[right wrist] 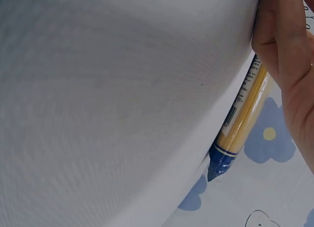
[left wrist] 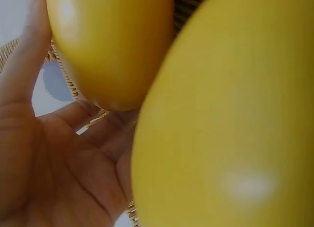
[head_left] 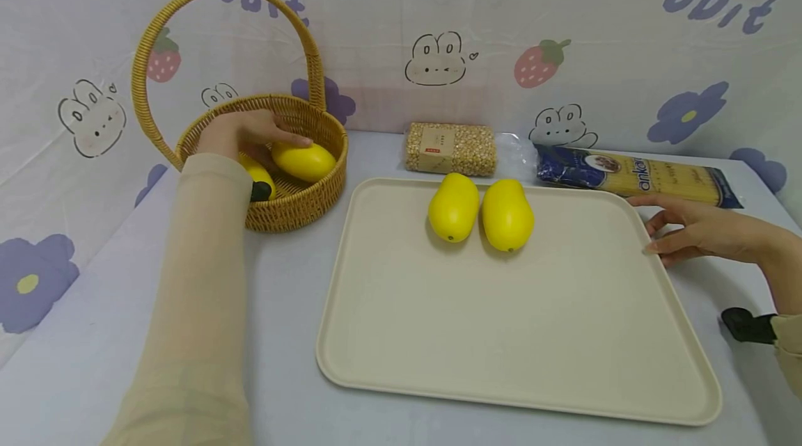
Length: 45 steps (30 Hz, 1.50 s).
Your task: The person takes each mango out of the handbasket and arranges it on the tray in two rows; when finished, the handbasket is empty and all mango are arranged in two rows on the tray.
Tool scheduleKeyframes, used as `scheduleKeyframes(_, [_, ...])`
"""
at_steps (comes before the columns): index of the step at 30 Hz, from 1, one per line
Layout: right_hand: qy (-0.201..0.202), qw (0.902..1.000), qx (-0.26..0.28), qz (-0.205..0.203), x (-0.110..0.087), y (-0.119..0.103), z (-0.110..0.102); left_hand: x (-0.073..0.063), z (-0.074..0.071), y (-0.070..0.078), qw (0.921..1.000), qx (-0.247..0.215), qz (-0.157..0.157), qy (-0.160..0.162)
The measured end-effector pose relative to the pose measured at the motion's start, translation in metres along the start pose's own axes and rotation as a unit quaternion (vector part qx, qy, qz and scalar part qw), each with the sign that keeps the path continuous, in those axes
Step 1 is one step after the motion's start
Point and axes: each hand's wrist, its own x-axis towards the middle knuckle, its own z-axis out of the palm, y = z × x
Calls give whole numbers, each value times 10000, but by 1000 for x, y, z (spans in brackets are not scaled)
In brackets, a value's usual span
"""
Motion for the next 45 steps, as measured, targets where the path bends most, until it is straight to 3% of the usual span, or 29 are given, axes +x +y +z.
scheduleKeyframes(12, [-55, 10000, 13, 36, 2, -3, 0, 7, -4, 2, 9970, -395, 474, -475])
scheduleKeyframes(16, [-41, 10000, 16, 56, 2, -3, 0, 3, -6, 5, 9969, -435, 555, -363])
scheduleKeyframes(22, [-47, 10000, 27, 68, 3, -4, 0, -9, -15, 13, 9935, -732, 846, 226])
scheduleKeyframes(26, [-8, 9999, 5, 113, 3, -3, 0, -19, -24, 28, 9859, -1099, 1163, 483])
scheduleKeyframes(32, [3, 9999, -20, 156, 3, -1, 0, -40, -26, 59, 9718, -1282, 1928, 454])
scheduleKeyframes(38, [10, 9999, -12, 106, 3, 0, 0, -59, -11, 90, 9518, -1516, 2647, 326])
scheduleKeyframes(45, [9, 10000, -4, 63, 3, 1, 0, -68, 14, 123, 9475, -1252, 2918, 386])
